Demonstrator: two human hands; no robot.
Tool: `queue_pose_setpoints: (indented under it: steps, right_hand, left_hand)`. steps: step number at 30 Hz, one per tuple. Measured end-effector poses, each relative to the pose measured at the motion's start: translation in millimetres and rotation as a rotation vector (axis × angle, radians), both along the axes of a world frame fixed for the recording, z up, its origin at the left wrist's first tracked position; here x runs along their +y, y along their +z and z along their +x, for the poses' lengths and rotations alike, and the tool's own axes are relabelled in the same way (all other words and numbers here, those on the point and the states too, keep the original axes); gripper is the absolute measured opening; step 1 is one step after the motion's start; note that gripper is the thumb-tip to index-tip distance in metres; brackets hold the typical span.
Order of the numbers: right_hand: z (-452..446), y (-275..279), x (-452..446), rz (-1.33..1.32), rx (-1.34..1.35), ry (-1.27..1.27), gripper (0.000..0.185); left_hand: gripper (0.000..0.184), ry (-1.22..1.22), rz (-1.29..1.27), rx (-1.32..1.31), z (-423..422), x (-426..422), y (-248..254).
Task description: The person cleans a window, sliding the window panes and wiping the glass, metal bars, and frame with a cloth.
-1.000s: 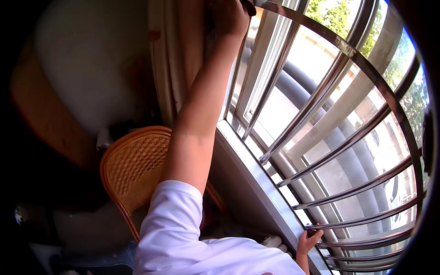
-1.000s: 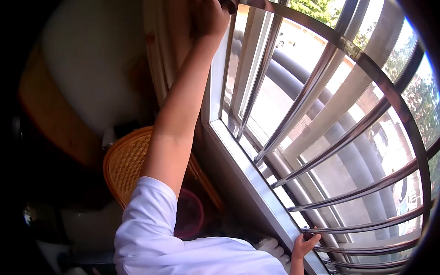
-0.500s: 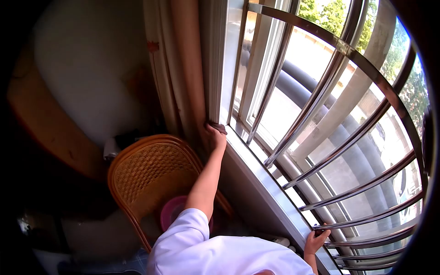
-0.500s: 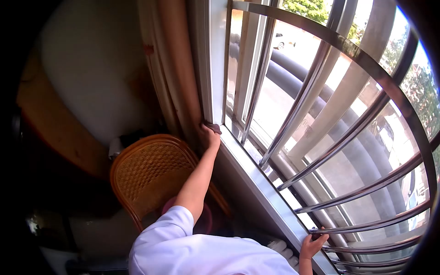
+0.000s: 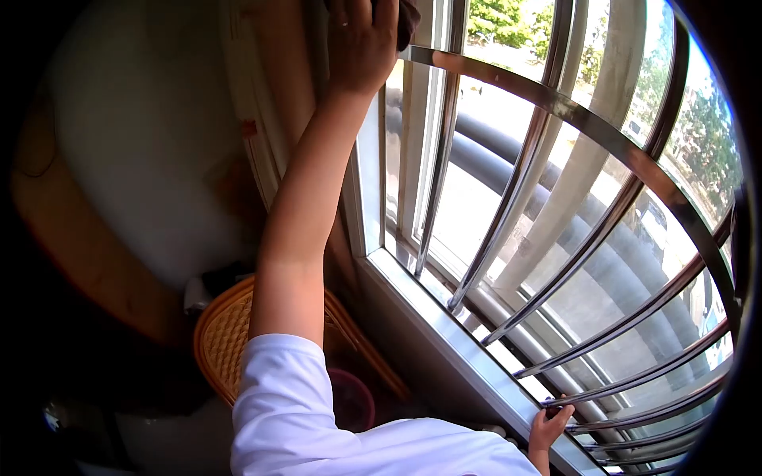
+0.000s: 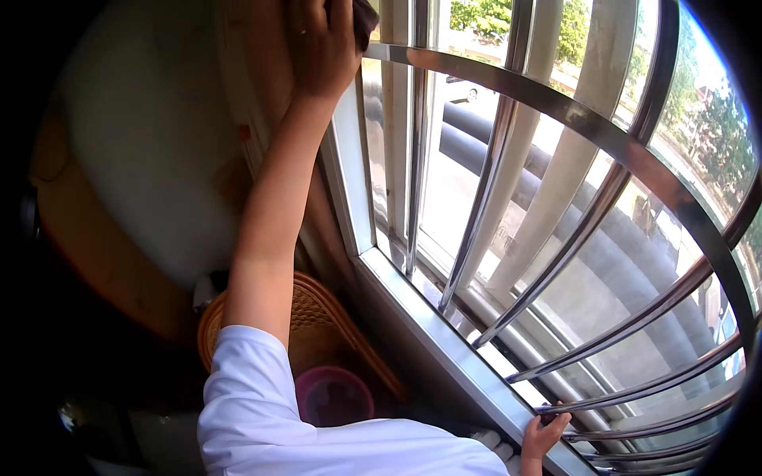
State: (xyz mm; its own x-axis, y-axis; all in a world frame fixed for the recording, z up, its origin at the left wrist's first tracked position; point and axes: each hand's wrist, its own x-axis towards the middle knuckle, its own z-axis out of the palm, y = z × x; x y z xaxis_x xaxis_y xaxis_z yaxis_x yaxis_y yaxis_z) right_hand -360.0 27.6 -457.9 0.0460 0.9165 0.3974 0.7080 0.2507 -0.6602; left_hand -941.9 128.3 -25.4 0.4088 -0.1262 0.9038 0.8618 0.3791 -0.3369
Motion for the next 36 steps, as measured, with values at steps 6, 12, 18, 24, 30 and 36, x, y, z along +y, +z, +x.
queue_pose_setpoints:
  steps: [6, 12, 18, 24, 30, 36]
  right_hand:
    - [2.2, -18.4, 7.7, 0.083, -0.104, -0.022, 0.059]
    - [2.8, -3.7, 1.8, 0.007, -0.038, 0.058, 0.056]
    - [16.0, -7.6, 2.5, 0.02, -0.017, 0.117, 0.057]
    - [15.4, -17.2, 5.8, 0.064, 0.003, 0.095, 0.056]
    - [15.3, -17.5, 7.6, 0.118, 0.01, 0.091, 0.054]
    - [9.6, -22.4, 14.3, 0.085, 0.026, 0.062, 0.055]
  left_hand:
    - [0.034, 0.242, -0.511, -0.121, -26.8, 34.8, -190.7]
    - [0.033, 0.122, -0.677, -0.125, -30.3, 26.1, -274.1]
    - [0.042, -0.108, -1.26, -0.606, -12.1, -8.1, -430.5]
    - [0.027, -1.005, -0.91, -1.671, 21.5, -12.1, -428.5]
    - [0.031, -1.441, -0.036, -0.906, 52.8, -32.9, -191.0]
    - [0.023, -0.642, -0.114, -0.291, 64.4, 24.7, -39.5]
